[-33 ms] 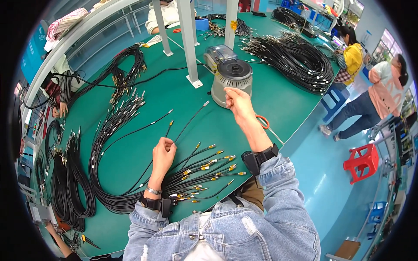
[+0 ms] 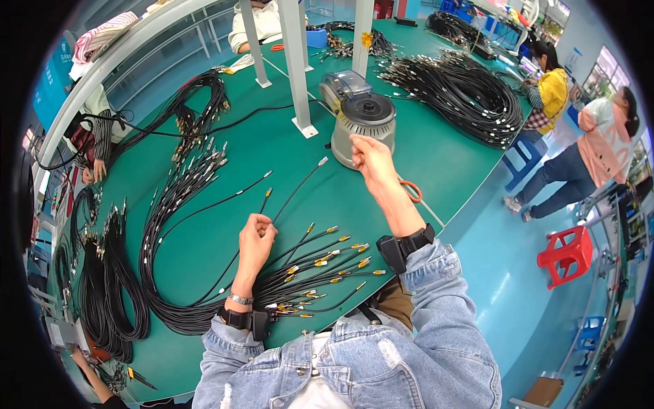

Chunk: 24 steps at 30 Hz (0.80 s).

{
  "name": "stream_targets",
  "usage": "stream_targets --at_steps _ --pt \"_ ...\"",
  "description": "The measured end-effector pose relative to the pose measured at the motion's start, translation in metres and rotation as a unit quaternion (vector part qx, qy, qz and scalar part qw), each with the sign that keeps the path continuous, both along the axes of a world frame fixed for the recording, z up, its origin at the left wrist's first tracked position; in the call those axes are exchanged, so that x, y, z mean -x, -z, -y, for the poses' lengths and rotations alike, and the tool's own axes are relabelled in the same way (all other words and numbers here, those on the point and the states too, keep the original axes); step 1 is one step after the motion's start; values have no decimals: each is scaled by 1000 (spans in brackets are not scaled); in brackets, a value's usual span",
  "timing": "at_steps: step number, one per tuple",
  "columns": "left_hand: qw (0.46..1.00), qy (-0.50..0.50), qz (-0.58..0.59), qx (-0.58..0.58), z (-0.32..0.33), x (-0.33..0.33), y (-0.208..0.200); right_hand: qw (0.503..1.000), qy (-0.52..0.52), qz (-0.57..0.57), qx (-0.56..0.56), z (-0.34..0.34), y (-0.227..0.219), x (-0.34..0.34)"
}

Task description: The person picks up a cable, fits a connector onto the end by hand, and trims the excess with shears before placing it back on the table.

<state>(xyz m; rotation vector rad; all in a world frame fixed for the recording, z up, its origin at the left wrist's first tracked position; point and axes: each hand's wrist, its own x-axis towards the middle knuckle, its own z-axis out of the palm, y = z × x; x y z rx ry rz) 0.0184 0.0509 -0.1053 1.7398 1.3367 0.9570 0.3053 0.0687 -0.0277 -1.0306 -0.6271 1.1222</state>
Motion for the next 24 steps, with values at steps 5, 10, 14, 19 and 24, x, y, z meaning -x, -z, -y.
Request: stream_targets --at_steps 5,10,14,19,24 --pt "997 -18 74 -10 4 -3 -15 993 25 -114 -3 -35 -5 14" --pt "996 -34 82 4 4 -1 -19 976 89 -197 5 -63 -8 27" --pt "995 -34 91 2 4 2 -21 968 97 -230 11 -71 -10 26" --pt "994 -18 106 -2 5 -5 -30 936 -73 -339 -60 -67 5 3" --pt "993 24 119 0 2 -17 -41 942 -173 -270 -95 -18 -25 22"
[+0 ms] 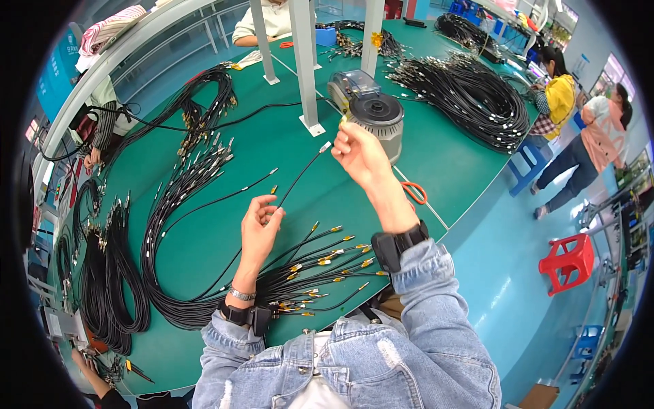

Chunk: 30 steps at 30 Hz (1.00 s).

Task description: The person picks up a cable, fits a connector onto the end by hand, and trims the excess with shears before placing it back on the table.

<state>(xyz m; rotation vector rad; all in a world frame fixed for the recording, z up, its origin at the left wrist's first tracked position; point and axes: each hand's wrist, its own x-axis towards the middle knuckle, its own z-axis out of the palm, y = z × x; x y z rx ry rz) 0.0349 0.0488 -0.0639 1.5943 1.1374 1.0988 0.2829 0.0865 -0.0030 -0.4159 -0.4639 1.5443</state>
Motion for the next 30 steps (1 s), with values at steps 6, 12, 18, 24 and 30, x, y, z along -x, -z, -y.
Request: stream_targets --at_steps 6,12,18,24,30 --pt "996 36 -5 -85 13 -43 -54 984 57 167 -24 86 -7 10" --pt "954 37 -32 -294 44 -79 -75 948 84 305 -39 145 -15 11" --pt "916 31 -40 -397 57 -86 -68 909 44 404 -97 168 -24 4" --pt "913 30 -86 -398 63 -74 -60 890 105 427 -119 170 -24 -6" --pt "950 12 -71 -304 70 -44 -45 853 225 468 -55 132 -26 -30"
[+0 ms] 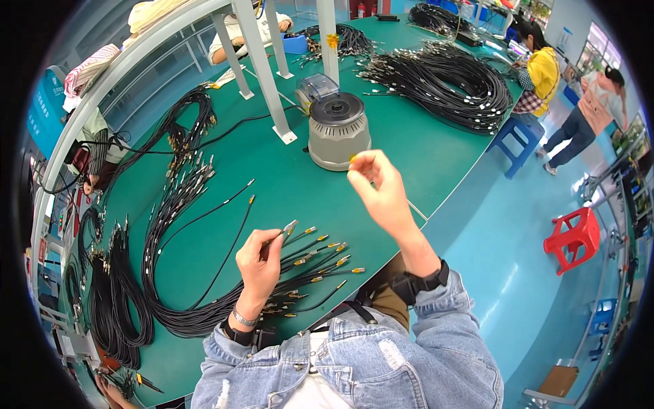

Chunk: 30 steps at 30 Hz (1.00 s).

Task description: The person picks up a cable, fits a connector onto the end by hand, and trims the excess with shears before placing it back on the table.

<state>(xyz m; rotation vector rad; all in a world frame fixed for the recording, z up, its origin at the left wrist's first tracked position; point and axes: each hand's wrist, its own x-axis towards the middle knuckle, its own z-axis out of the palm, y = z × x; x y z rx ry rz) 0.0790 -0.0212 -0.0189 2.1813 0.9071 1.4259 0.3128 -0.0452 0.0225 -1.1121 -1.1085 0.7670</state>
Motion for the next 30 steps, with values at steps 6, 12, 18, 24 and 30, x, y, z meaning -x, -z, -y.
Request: stream_targets --at_steps 6,12,18,24,30 --pt "998 -15 16 56 10 24 7 961 135 237 -39 -69 23 -38" --pt "998 -34 -32 -31 4 33 -17 886 166 418 -114 -138 25 -48" --pt "978 -47 -129 -155 -2 40 -41 834 200 508 -74 -151 24 -51" --pt "984 -59 -126 -112 -1 44 -22 994 19 101 -35 -78 20 8" --pt "990 -55 -78 -100 -7 36 -19 964 -196 -155 94 14 30 72"
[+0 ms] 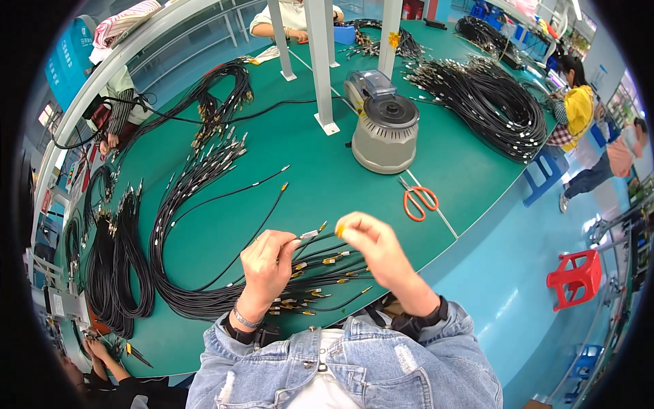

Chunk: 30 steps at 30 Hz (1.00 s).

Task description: The person picks up a cable, fits a connector onto the end by hand, and trims the excess with shears before placing it back on the table.

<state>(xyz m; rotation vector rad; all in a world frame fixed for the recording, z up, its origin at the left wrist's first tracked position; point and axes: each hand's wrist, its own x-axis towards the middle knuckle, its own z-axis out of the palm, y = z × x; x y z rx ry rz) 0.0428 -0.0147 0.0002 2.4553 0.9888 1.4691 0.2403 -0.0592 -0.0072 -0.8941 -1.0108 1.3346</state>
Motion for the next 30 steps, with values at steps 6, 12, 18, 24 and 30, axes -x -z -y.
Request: stream_targets --at_steps 6,12,18,24,30 --pt "999 2 -13 39 4 0 2 999 -35 -4 -18 9 0 22" --pt "999 29 -6 35 5 -1 4 996 -47 65 -26 7 3 26" --pt "998 48 -27 19 7 -1 6 990 -44 129 -33 5 2 24" --pt "997 65 -45 20 8 -1 6 995 -68 64 38 6 -1 21" --pt "996 73 -46 23 9 -1 5 995 -62 73 36 6 -2 20"
